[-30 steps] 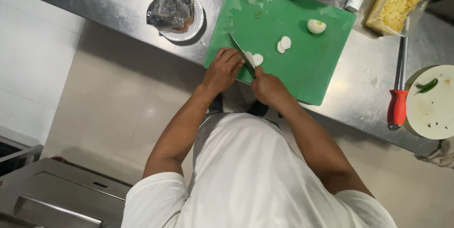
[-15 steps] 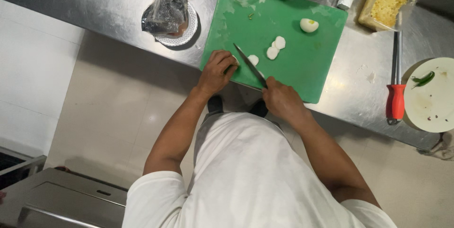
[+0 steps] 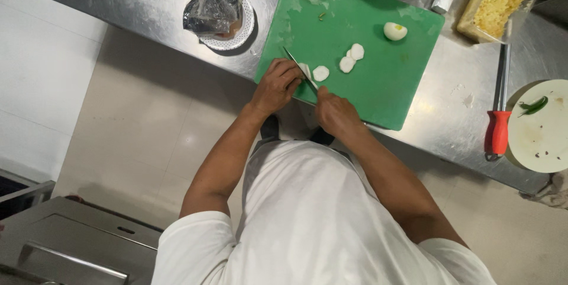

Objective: The person washes sliced vegetables in a metal bowl under running water, then moves to a cutting board to slice a white vegetable. They retrieve a yellow seasoning packet, open it, and add its contents to a pot on the stove, then stir the pot.

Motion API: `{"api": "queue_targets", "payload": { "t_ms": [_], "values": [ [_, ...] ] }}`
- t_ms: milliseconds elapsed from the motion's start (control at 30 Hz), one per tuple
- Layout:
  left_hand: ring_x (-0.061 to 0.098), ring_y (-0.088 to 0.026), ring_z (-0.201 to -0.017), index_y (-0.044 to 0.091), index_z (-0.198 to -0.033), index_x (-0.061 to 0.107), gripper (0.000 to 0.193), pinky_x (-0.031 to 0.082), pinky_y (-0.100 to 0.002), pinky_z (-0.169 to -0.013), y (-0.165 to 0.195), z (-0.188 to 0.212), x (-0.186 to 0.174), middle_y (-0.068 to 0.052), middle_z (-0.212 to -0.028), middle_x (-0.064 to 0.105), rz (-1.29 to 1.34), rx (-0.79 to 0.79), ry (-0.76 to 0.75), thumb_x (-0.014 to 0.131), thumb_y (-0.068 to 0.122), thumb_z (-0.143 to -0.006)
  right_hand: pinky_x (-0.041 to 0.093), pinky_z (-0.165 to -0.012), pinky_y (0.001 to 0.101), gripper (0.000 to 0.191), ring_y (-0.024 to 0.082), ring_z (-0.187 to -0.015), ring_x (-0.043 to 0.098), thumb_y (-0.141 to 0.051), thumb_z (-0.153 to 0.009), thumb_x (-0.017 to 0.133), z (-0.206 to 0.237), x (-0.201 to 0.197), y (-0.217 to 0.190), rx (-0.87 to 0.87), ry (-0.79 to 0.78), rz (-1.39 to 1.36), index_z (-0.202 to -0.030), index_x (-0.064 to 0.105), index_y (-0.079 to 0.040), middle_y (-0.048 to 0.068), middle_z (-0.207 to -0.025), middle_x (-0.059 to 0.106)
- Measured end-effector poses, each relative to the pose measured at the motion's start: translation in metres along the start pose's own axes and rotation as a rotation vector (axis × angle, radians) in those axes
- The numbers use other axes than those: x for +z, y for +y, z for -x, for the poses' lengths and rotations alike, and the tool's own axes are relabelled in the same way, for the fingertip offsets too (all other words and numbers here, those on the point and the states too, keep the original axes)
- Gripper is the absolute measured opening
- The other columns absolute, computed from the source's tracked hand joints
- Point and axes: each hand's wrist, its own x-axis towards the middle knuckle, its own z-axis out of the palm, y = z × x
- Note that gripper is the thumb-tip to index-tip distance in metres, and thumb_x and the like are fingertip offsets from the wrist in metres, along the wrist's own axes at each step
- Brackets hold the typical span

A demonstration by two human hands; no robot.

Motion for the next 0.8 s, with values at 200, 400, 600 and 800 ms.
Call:
{"api": "queue_targets", "payload": {
  "t_ms": [200, 400, 600, 800],
  "values": [
    [0.061, -0.034, -0.112, 0.004, -0.104, 0.064, 0.026, 0.053, -0.043, -0.095, 0.012, -0.002, -0.007, -0.012, -0.113, 0.062, -0.026, -0.008, 0.068, 0.081, 0.002, -0.084, 0.049, -0.075, 0.0613, 0.025, 0.051, -0.082, 0.065, -0.023, -0.096, 0.056, 0.001, -0.017, 0.007, 0.202, -0.178, -0.125, -0.105, 0.049, -0.001, 0.031, -0.086, 0.068],
    [0.065, -0.028, -0.098, 0.004, -0.113, 0.062, 0.024, 0.06, -0.037, -0.084, 0.009, -0.064, -0.013, -0.013, -0.115, 0.057, 0.1, -0.329, 0.26, 0.076, 0.007, -0.093, 0.05, -0.076, 0.0603, 0.026, 0.049, -0.084, 0.065, -0.025, -0.1, 0.056, 0.031, -0.037, 0.026, 0.282, 0.005, -0.096, -0.107, 0.05, 0.0, 0.028, -0.09, 0.068],
    [0.061, -0.037, -0.103, 0.001, -0.117, 0.064, 0.031, 0.053, -0.046, -0.089, 0.019, -0.112, -0.01, -0.018, -0.12, 0.055, -0.136, -0.256, 0.188, 0.078, 0.006, -0.089, 0.053, -0.076, 0.0534, 0.037, 0.046, -0.088, 0.064, -0.011, -0.092, 0.061, 0.064, -0.047, 0.049, 0.231, 0.278, -0.119, -0.125, 0.051, -0.001, 0.025, -0.11, 0.06],
    [0.057, -0.038, -0.111, 0.004, -0.116, 0.065, 0.031, 0.046, -0.048, -0.097, 0.066, -0.087, 0.028, -0.015, -0.119, 0.059, -0.1, 0.019, 0.188, 0.076, 0.02, -0.093, 0.054, -0.077, 0.0512, 0.048, 0.044, -0.091, 0.062, -0.002, -0.082, 0.066, 0.088, -0.044, 0.063, 0.207, 0.419, -0.115, -0.127, 0.049, 0.002, 0.025, -0.11, 0.056]
  ]
}}
